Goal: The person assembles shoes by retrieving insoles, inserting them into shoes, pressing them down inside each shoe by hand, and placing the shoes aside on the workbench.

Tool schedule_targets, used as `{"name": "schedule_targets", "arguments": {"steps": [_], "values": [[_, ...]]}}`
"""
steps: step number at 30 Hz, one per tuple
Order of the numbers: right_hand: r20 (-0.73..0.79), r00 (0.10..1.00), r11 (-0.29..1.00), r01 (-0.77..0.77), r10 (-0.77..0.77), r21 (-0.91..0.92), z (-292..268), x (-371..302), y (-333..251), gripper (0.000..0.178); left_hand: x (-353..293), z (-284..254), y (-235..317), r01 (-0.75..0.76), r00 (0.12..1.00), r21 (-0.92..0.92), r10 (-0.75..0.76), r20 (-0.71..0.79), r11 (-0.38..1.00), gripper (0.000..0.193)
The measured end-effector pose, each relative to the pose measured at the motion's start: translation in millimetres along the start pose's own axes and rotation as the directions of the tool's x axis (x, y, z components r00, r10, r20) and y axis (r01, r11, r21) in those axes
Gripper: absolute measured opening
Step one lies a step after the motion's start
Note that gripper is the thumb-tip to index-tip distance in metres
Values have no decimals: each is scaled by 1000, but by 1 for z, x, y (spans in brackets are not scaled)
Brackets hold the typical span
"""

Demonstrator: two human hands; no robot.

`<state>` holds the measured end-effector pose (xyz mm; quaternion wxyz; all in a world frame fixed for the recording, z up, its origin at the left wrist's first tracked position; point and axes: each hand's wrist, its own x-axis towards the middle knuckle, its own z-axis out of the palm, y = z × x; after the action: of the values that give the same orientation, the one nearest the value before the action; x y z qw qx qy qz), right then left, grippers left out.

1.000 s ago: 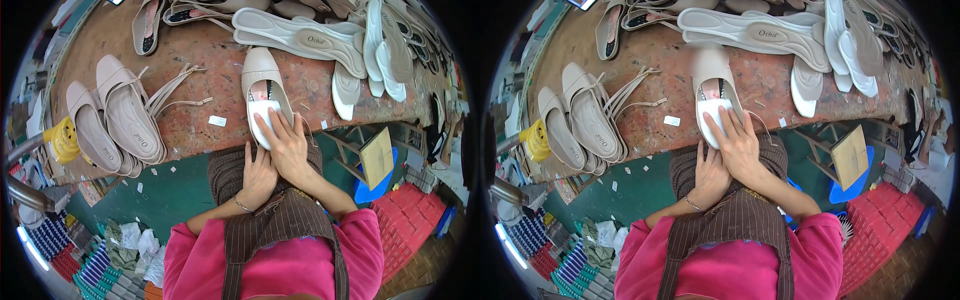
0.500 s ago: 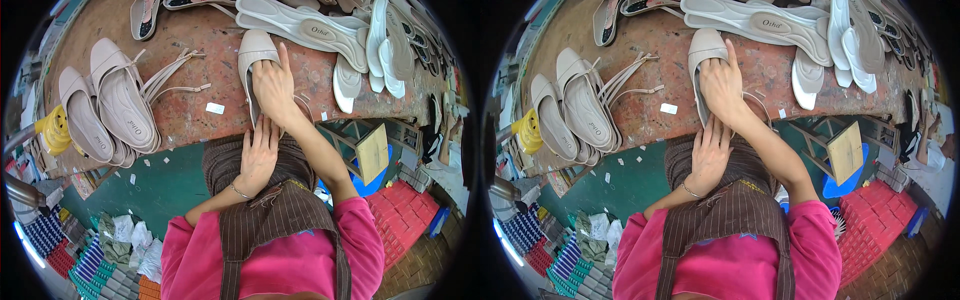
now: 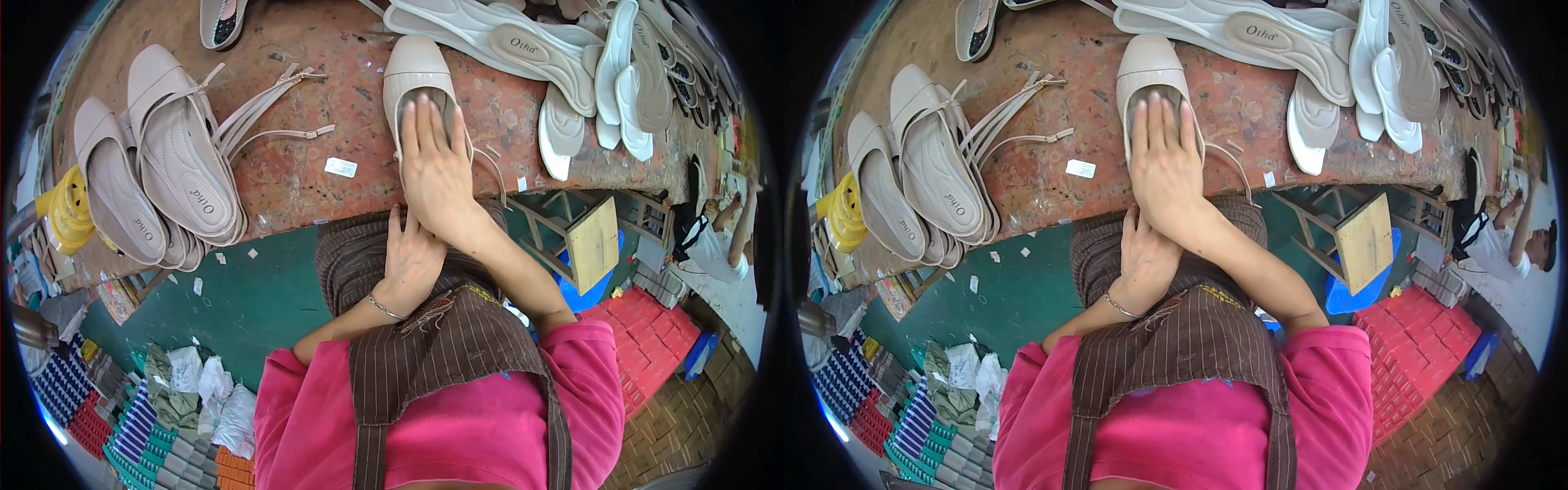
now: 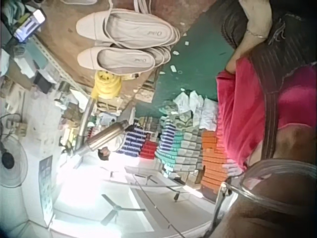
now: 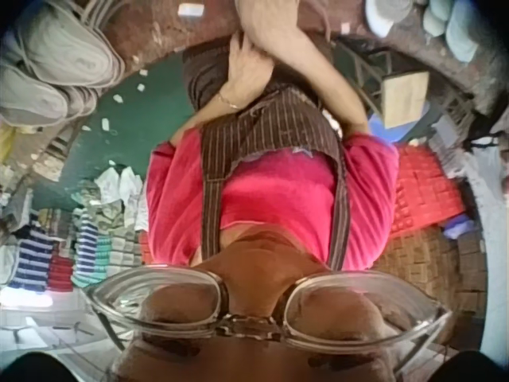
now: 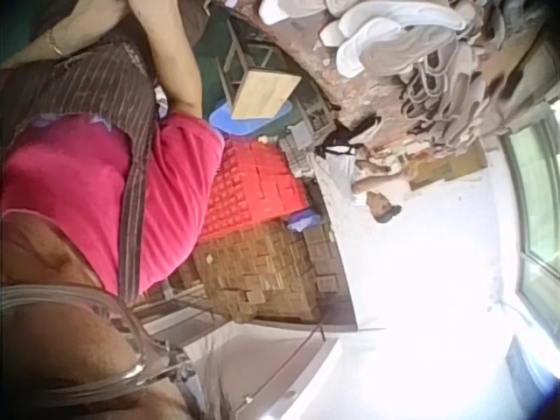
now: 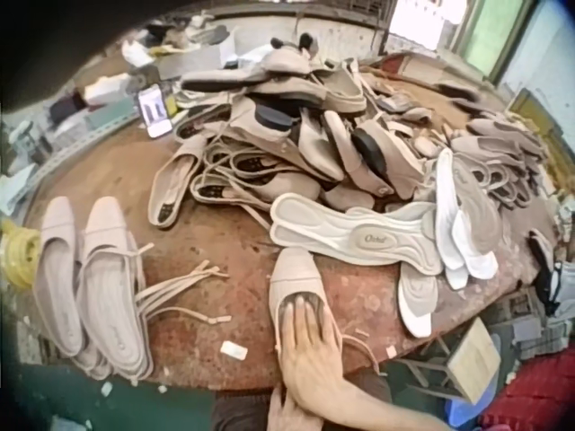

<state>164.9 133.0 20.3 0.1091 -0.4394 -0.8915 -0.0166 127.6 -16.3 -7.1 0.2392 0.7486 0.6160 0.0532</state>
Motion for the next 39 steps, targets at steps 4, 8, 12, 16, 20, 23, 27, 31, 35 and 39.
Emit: {"name": "schedule_targets", "arguments": {"steps": [4,8,12,16,20,23,27,31,35,39], "values": [[674,732,995,-81,99,-58,-1,33,7,37,4,-3,-2,12,990,54,-4,-138,998,57],[186,980,926,-5,-70,377,2,4,39,32,8,-4,-2,28,990,69,-18,-143,997,56],[7,858,694,-420,514,585,-26,-52,121,25,11,-8,1,10,980,56,1,-200,998,62],[-189,790,808,-541,583,233,-13,-76,178,21,33,-20,5,20,931,-55,-38,-362,998,40],[-231,807,839,-513,543,181,0,-73,192,31,72,-35,-8,-9,891,-201,-83,-445,980,19],[-278,792,839,-506,544,200,-2,-64,193,40,49,-63,-37,-52,900,-697,-269,-344,715,22],[-300,809,860,-445,505,249,-10,-51,200,54,-28,-146,-134,-248,521,-813,-635,-571,527,24],[-234,867,894,-402,441,196,-10,-40,209,64,-78,-227,-218,-162,363,-646,-564,-742,746,6],[-236,879,903,-366,414,224,-12,-29,216,64,-83,-239,-249,737,626,77,-636,-451,671,16],[-212,919,935,-293,333,200,-23,-23,228,47,-93,-228,-224,572,682,75,-422,-598,817,18]]}}
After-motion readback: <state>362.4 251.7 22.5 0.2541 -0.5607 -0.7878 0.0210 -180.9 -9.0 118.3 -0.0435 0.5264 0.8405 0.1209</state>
